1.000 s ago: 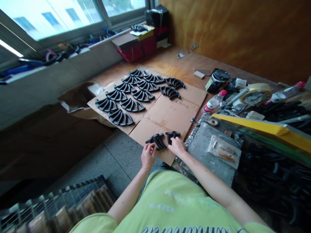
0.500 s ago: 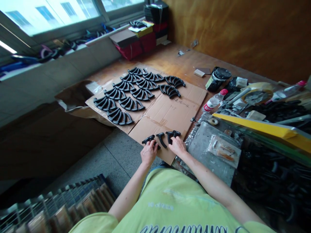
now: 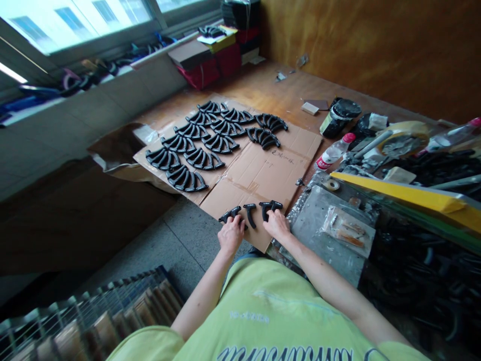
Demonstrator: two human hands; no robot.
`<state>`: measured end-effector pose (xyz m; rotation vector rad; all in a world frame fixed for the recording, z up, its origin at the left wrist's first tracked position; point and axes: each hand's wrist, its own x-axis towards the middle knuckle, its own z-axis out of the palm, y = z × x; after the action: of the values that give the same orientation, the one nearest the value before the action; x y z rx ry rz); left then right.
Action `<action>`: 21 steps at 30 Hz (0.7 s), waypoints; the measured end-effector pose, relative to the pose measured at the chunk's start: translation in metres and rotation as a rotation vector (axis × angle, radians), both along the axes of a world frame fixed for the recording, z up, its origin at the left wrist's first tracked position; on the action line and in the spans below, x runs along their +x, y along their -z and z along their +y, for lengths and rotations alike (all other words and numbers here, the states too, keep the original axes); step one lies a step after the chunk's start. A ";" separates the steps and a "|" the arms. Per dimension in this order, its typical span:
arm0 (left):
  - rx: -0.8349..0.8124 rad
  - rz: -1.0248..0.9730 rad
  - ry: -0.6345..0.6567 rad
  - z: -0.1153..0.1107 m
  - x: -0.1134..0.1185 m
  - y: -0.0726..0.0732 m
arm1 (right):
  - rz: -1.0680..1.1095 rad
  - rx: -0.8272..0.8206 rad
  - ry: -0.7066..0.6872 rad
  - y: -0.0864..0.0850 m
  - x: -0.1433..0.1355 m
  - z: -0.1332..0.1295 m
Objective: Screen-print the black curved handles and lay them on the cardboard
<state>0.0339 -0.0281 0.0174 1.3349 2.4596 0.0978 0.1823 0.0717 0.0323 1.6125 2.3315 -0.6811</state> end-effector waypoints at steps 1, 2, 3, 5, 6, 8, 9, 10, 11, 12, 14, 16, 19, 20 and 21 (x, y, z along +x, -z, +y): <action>-0.007 0.003 0.007 0.001 0.000 0.000 | 0.000 -0.004 -0.001 0.000 0.000 -0.001; -0.013 0.001 0.015 0.002 0.001 0.000 | 0.002 -0.012 -0.002 0.000 -0.001 -0.001; -0.016 -0.006 0.023 0.003 0.001 0.001 | 0.006 -0.023 -0.005 -0.001 -0.002 -0.002; -0.005 -0.026 0.036 0.007 0.000 0.003 | 0.014 -0.046 -0.012 -0.001 -0.006 -0.004; 0.013 -0.041 0.038 0.009 0.000 0.005 | 0.019 -0.052 -0.015 -0.001 -0.008 -0.004; 0.058 -0.078 0.035 0.015 -0.003 0.010 | 0.030 -0.053 -0.016 0.000 -0.013 -0.003; 0.081 -0.098 0.032 0.017 -0.004 0.012 | 0.038 -0.052 -0.014 0.001 -0.015 -0.001; 0.100 -0.116 0.028 0.020 -0.006 0.014 | 0.050 -0.052 -0.011 0.002 -0.016 0.001; 0.119 -0.132 0.024 0.022 -0.008 0.016 | 0.065 -0.051 -0.009 0.003 -0.016 0.004; 0.139 -0.147 0.024 0.024 -0.009 0.018 | 0.081 -0.051 -0.007 0.003 -0.016 0.006; 0.179 -0.174 0.032 0.027 -0.013 0.020 | 0.106 -0.048 -0.005 0.004 -0.011 0.010; 0.202 -0.195 0.047 0.027 -0.015 0.021 | 0.114 -0.035 -0.003 0.004 -0.006 0.011; 0.197 -0.198 0.062 0.027 -0.018 0.022 | 0.116 -0.031 -0.017 0.004 -0.001 0.009; 0.195 -0.195 0.067 0.028 -0.019 0.022 | 0.123 -0.036 -0.026 0.004 -0.001 0.009; 0.196 -0.191 0.075 0.028 -0.020 0.022 | 0.136 -0.043 -0.034 0.004 -0.002 0.008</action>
<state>0.0143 -0.0001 -0.0046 1.4235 2.2848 0.4377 0.1803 0.0800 0.0283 1.5500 2.4143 -0.8527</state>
